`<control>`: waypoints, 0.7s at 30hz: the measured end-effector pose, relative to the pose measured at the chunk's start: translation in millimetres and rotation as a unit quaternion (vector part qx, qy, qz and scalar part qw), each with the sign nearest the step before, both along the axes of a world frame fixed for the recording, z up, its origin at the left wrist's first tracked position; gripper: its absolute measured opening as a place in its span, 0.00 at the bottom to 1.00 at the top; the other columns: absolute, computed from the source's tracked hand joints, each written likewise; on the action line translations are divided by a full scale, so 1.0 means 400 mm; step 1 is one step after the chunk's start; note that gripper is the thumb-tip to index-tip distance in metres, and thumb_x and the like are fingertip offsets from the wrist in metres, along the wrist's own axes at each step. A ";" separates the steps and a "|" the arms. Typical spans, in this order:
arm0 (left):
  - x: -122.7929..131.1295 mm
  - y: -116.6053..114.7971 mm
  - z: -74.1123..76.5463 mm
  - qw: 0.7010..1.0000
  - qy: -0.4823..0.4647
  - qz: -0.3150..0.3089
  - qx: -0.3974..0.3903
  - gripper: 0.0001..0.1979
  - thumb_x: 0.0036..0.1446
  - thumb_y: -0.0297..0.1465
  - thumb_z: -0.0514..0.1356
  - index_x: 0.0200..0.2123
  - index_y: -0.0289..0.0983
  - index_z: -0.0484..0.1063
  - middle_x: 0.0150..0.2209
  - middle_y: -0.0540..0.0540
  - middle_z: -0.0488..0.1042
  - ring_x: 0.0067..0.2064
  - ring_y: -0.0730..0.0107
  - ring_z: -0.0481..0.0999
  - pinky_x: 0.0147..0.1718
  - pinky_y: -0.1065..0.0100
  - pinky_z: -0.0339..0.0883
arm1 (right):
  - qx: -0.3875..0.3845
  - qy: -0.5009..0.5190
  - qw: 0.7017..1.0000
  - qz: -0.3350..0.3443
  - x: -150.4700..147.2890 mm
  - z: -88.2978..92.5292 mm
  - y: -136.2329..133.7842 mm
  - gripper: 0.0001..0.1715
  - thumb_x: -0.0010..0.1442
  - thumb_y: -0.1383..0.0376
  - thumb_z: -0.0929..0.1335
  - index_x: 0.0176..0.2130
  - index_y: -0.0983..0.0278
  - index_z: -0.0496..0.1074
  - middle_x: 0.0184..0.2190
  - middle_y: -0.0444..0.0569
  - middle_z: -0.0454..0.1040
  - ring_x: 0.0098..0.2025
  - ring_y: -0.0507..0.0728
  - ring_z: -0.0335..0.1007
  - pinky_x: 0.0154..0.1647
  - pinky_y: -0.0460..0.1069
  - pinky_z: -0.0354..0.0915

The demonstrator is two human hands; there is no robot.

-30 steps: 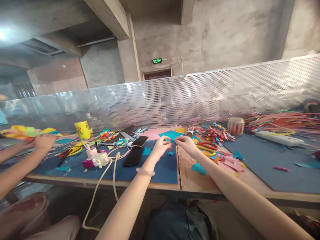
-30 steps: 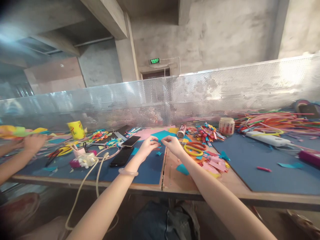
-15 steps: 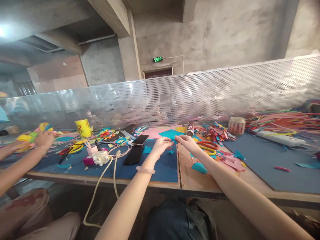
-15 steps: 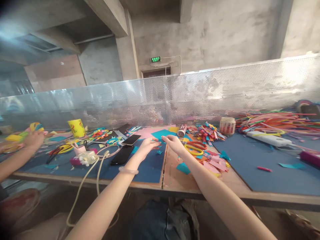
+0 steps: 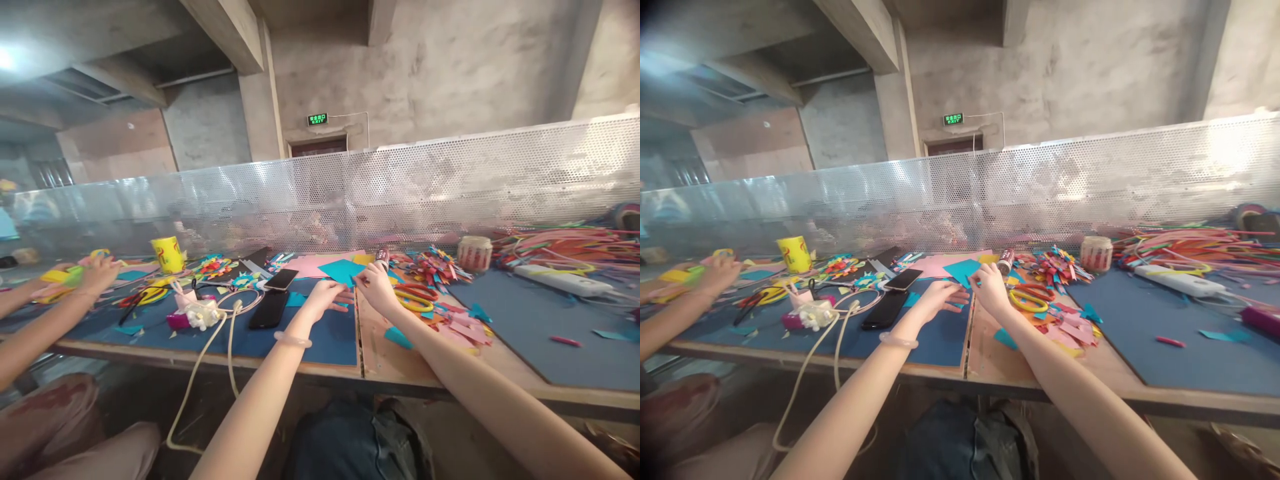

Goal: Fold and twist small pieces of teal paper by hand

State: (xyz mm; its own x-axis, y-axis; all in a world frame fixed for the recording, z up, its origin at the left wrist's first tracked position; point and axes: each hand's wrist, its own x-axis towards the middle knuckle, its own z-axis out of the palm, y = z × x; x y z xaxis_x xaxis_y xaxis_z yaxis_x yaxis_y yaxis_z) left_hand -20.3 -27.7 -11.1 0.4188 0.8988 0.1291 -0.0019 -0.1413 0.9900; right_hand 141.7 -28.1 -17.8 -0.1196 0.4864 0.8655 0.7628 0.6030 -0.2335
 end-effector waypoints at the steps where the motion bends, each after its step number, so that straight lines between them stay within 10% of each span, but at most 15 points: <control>1: 0.001 0.001 -0.001 1.000 -0.013 -0.013 0.002 0.16 0.48 0.40 0.59 0.32 0.31 0.70 0.33 0.37 0.75 0.33 0.61 0.76 0.27 0.64 0.71 | 0.026 -0.048 0.998 -0.011 -0.003 -0.001 -0.004 0.14 0.57 0.63 0.61 0.23 0.63 0.69 0.25 0.50 0.66 0.35 0.57 0.57 0.37 0.52 0.57; 9: 0.006 0.006 0.001 0.994 -0.095 -0.041 0.035 0.17 0.50 0.41 0.56 0.35 0.31 0.71 0.35 0.38 0.74 0.36 0.63 0.74 0.31 0.64 0.71 | 0.072 -0.189 0.978 -0.046 -0.024 -0.003 -0.031 0.13 0.59 0.66 0.59 0.31 0.62 0.71 0.30 0.53 0.66 0.37 0.59 0.55 0.37 0.53 0.55; 21: 0.000 0.006 0.006 0.998 -0.040 -0.018 0.053 0.14 0.48 0.37 0.60 0.32 0.30 0.70 0.33 0.39 0.75 0.36 0.62 0.75 0.34 0.62 0.70 | -0.080 0.102 0.989 0.071 -0.005 0.018 -0.022 0.14 0.56 0.63 0.60 0.34 0.63 0.73 0.31 0.49 0.70 0.36 0.56 0.62 0.40 0.51 0.59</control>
State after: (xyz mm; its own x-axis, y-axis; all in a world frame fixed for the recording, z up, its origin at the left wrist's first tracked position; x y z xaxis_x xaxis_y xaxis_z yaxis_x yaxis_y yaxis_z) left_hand -20.3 -25.3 -8.7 0.4358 0.8625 0.2574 -0.0878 -0.2438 0.9658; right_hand 139.8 -36.8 -10.6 -0.0270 0.6102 0.7918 0.6001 0.6433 -0.4754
